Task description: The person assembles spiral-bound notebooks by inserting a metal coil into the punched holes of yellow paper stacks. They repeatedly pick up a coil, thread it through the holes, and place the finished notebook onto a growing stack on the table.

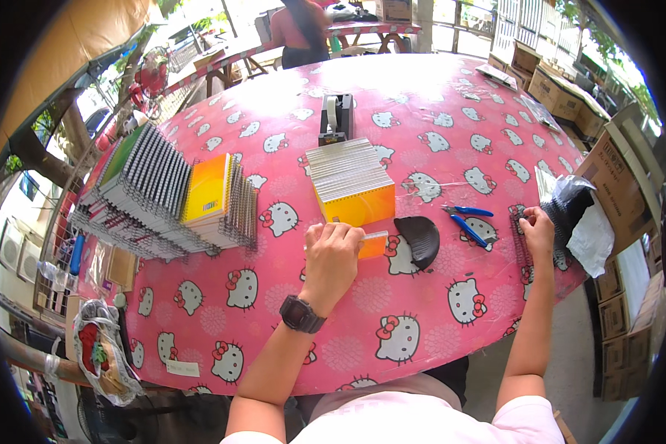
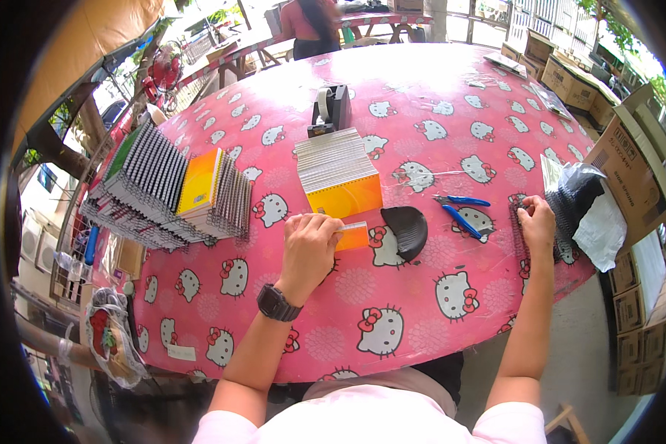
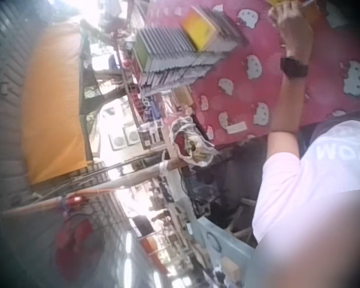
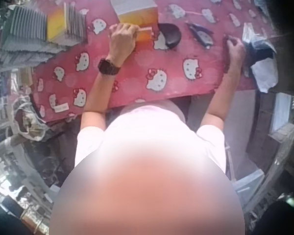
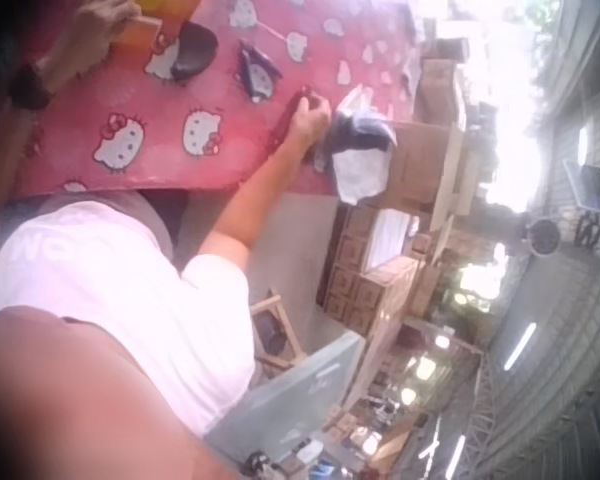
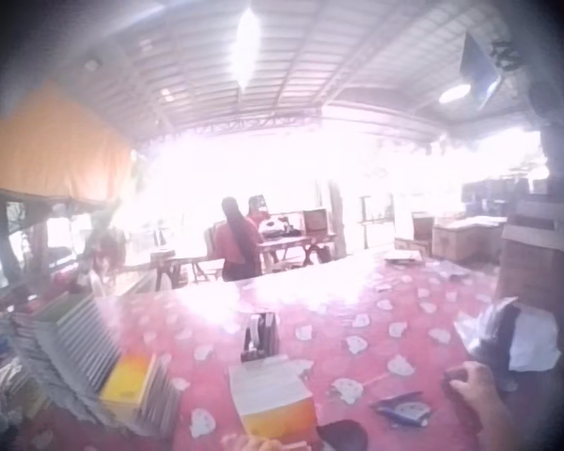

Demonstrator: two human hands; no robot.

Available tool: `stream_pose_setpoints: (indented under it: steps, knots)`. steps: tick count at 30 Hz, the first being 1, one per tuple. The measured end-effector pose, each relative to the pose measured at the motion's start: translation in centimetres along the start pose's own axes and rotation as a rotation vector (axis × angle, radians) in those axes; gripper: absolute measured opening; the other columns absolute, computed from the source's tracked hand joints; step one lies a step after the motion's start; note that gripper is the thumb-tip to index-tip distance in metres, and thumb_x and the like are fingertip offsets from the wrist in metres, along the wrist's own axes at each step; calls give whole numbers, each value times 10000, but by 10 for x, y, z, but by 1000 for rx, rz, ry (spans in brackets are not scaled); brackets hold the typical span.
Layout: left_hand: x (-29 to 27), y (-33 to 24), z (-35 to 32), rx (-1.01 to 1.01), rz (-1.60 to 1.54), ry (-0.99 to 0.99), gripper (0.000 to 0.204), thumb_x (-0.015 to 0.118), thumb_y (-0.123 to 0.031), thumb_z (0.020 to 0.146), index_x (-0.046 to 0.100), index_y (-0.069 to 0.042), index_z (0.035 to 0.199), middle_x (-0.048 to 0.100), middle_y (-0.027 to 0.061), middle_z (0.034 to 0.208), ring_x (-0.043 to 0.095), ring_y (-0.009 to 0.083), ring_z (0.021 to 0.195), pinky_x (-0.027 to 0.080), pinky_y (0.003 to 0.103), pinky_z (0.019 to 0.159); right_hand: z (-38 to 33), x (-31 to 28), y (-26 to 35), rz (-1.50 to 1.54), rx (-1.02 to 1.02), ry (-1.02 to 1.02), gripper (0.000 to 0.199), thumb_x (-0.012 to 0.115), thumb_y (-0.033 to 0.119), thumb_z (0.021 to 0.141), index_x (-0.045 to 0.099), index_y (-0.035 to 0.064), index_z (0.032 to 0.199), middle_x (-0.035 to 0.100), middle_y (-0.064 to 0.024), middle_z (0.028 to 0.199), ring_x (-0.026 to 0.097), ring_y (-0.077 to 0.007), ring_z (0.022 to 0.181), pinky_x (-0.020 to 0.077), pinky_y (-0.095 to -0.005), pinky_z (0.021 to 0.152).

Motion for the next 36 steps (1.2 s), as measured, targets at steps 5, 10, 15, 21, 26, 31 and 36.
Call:
stream_pose_setpoints:
  steps: [5,10,15,21,26,31,36]
  knots:
    - [10,-1,-5,18,-8,-48,139,630,-120,835,651,-120,971,631,13,874,572,195,858,356,377,831,-22,20,69,140,-307,-46,207,547,24,826,622,24,1018,600,-192,980,599,-315,909,485,-389,793]
    - [4,2,-7,44,-38,-99,142,654,-160,832,676,-133,970,618,-8,830,556,178,814,365,345,772,-86,61,194,560,-456,409,172,579,63,858,631,10,1013,629,-160,948,612,-301,858,488,-377,782]
    - [6,6,-7,78,-81,-37,111,660,-170,831,684,-144,936,607,-18,790,552,168,774,374,317,726,-82,50,203,708,-426,685,163,639,-14,806,652,3,968,623,-76,893,603,-151,795,495,-288,724]
    - [1,11,-7,89,-208,27,81,670,-145,812,671,-139,893,591,-17,759,568,163,792,384,328,742,-83,51,191,785,-470,754,190,634,-51,794,656,11,973,612,-45,887,585,-121,821,488,-274,730]
    - [-1,10,-6,91,-220,39,83,664,-147,817,668,-141,900,593,-14,766,568,173,794,383,332,745,-83,50,190,792,-524,825,159,641,-32,810,653,6,964,613,-59,886,591,-139,815,484,-277,719]
    - [-1,8,-6,63,-201,40,97,663,-175,820,659,-135,908,594,-1,785,569,187,811,382,351,759,-84,49,193,664,-652,781,137,631,45,855,636,5,986,607,-57,825,596,-150,757,490,-277,685]
    - [-4,-11,-2,42,-260,-109,192,687,-189,798,647,-134,977,614,9,838,562,203,816,369,360,773,-92,50,196,699,-623,808,220,579,35,887,584,20,1107,616,-60,821,608,-130,765,499,-286,695]
Point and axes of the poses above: each hand's wrist, its own z-axis towards the middle knuckle, its own x-axis out of the palm, y = z × x, the point moved 1 cm from there along z, towards the middle knuckle
